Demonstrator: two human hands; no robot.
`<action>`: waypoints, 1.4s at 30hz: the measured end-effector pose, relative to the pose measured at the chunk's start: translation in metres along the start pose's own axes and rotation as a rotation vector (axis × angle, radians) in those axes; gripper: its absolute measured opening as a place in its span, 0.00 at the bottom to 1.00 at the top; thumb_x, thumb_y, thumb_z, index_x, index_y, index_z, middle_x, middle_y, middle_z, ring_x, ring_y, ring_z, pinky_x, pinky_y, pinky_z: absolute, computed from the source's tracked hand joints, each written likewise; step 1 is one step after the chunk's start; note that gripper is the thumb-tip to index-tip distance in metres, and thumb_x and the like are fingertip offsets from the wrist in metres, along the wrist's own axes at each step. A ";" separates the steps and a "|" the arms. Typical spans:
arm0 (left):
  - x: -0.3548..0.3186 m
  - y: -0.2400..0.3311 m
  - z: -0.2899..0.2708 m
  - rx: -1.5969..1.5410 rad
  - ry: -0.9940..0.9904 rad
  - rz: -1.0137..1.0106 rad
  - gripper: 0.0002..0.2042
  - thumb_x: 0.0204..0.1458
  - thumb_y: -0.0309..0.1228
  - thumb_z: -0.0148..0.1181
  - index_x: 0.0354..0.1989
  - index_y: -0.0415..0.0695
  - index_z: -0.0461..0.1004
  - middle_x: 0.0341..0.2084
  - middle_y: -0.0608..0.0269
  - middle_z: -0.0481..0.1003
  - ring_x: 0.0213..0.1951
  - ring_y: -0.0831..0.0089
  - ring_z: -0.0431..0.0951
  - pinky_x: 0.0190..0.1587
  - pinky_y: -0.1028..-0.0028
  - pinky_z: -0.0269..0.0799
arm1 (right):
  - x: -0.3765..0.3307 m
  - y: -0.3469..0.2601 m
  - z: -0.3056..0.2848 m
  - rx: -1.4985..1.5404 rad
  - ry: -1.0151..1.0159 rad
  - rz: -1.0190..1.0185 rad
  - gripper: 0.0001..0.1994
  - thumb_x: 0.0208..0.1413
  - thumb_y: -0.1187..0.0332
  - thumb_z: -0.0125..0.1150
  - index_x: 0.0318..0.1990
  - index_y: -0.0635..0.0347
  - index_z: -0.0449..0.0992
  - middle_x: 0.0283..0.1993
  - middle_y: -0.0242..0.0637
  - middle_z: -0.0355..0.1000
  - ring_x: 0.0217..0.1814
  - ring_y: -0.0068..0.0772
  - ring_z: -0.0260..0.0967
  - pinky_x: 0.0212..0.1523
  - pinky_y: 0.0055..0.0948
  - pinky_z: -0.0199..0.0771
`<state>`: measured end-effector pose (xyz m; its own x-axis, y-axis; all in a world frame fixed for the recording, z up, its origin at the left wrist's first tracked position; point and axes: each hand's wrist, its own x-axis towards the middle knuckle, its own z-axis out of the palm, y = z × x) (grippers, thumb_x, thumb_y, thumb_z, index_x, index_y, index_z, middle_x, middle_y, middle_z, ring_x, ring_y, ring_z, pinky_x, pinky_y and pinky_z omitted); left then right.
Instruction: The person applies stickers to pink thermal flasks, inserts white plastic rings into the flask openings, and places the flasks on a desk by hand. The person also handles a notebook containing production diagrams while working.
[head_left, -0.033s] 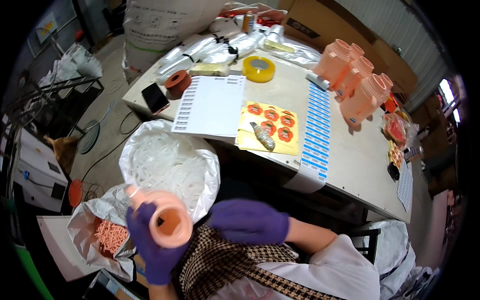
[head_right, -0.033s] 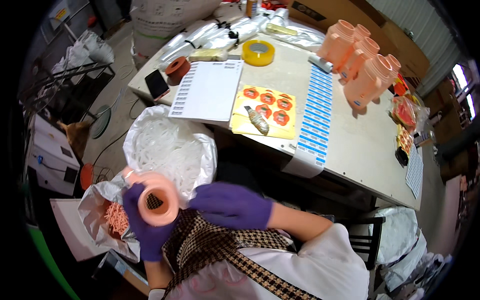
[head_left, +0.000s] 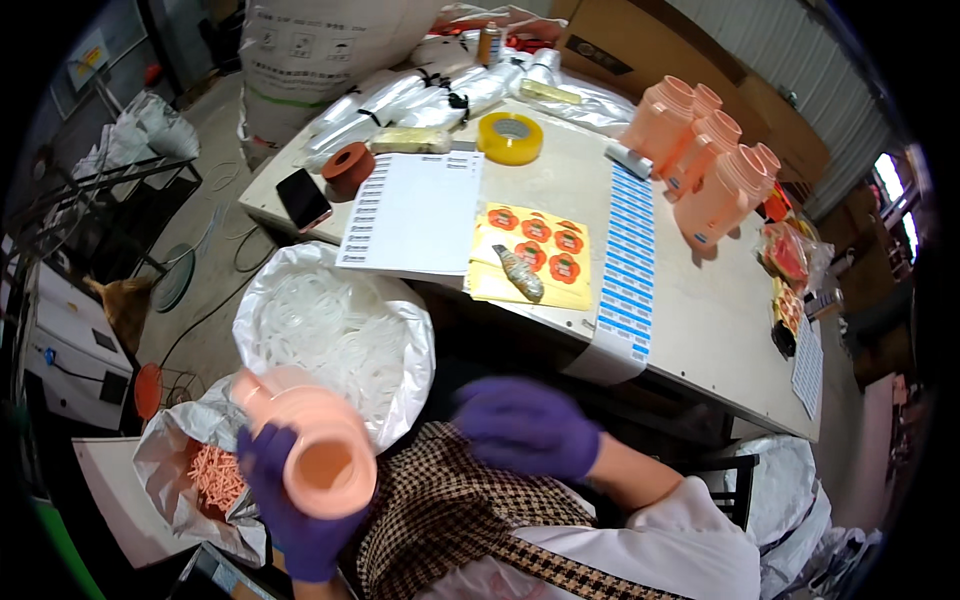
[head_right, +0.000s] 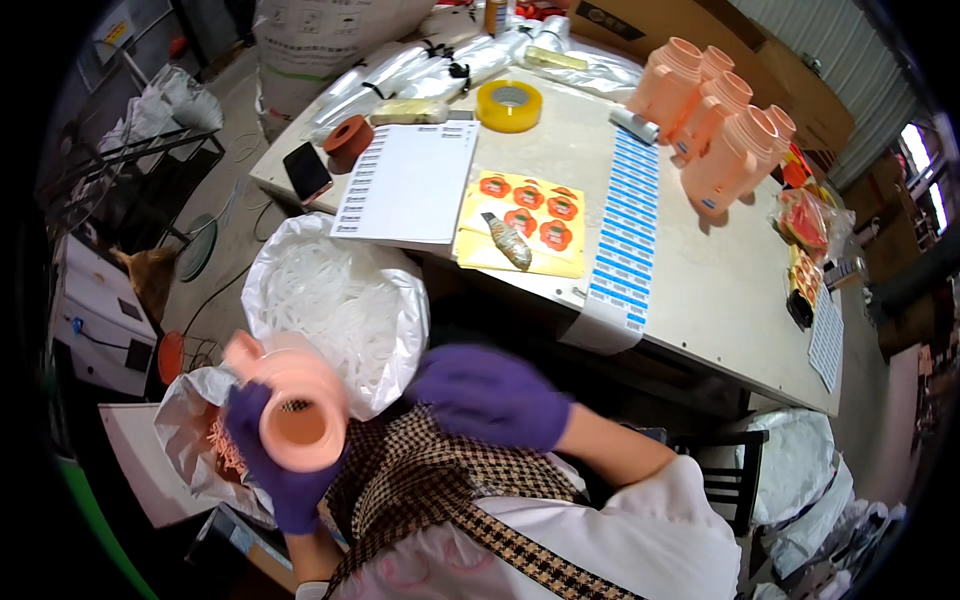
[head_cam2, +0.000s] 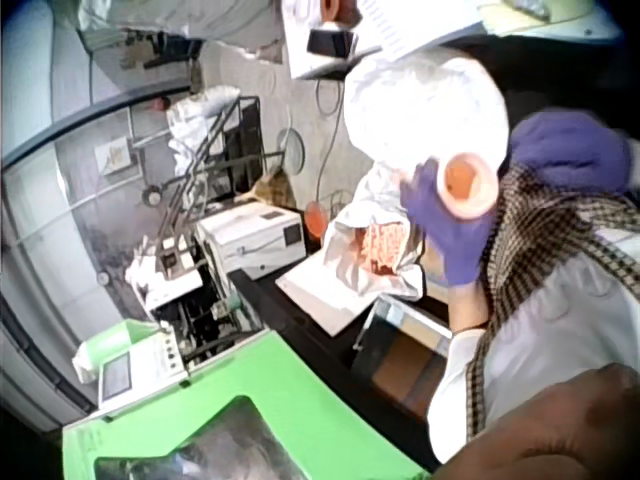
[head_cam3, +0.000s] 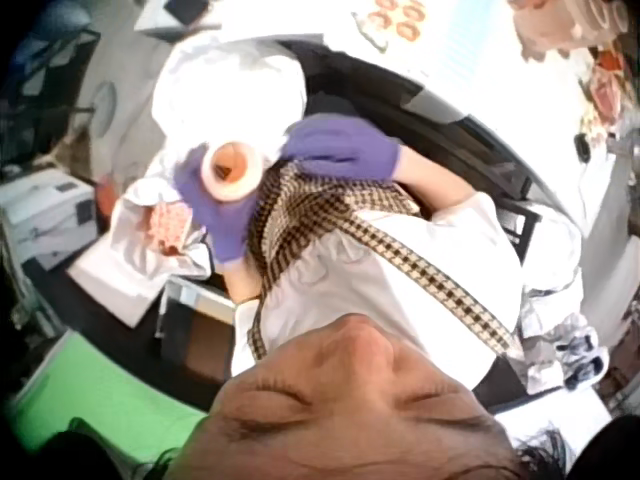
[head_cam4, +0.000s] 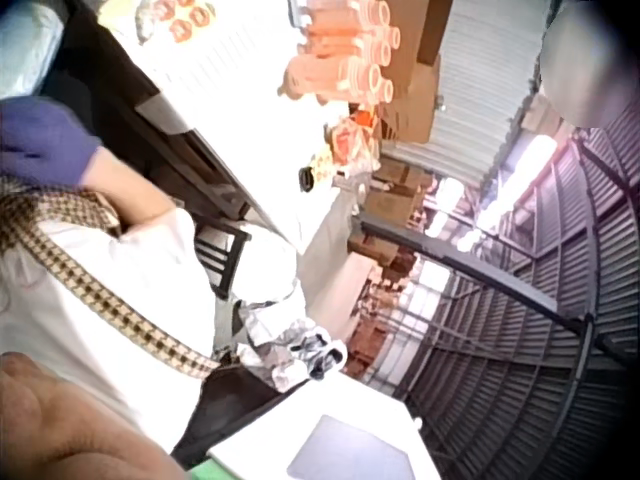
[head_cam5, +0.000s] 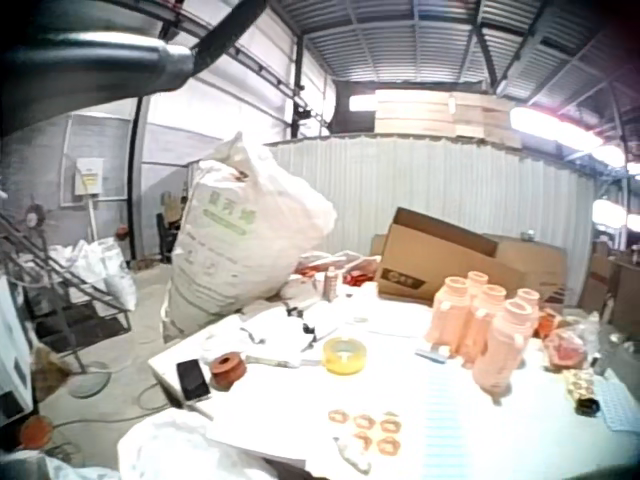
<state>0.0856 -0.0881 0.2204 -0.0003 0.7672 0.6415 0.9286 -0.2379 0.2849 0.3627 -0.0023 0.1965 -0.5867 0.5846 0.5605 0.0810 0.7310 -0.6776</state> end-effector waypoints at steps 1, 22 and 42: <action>-0.004 0.001 -0.012 0.025 0.048 0.081 0.28 0.43 0.35 0.75 0.52 0.44 0.69 0.51 0.58 0.69 0.57 0.55 0.70 0.68 0.52 0.60 | -0.021 0.008 -0.022 -0.189 0.081 0.074 0.17 0.52 0.71 0.71 0.50 0.56 0.80 0.50 0.42 0.76 0.56 0.48 0.73 0.57 0.44 0.74; -0.124 -0.060 0.115 -0.038 -0.262 0.769 0.16 0.50 0.43 0.68 0.48 0.69 0.73 0.52 0.81 0.77 0.61 0.74 0.68 0.73 0.50 0.43 | -0.184 0.093 -0.137 -0.887 0.345 0.580 0.19 0.42 0.62 0.76 0.44 0.54 0.82 0.46 0.40 0.75 0.51 0.45 0.70 0.51 0.41 0.72; -0.129 -0.068 0.110 0.919 -0.231 1.136 0.26 0.61 0.38 0.51 0.68 0.80 0.60 0.68 0.86 0.61 0.63 0.84 0.68 0.68 0.60 0.53 | -0.048 0.020 -0.044 -0.404 0.462 0.279 0.07 0.51 0.70 0.64 0.37 0.58 0.75 0.45 0.43 0.69 0.56 0.50 0.68 0.57 0.43 0.68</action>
<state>0.0631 -0.1052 0.0402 0.8467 0.5289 0.0574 0.2953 -0.3775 -0.8776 0.4275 -0.0004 0.1771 -0.1025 0.7957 0.5969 0.5274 0.5523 -0.6457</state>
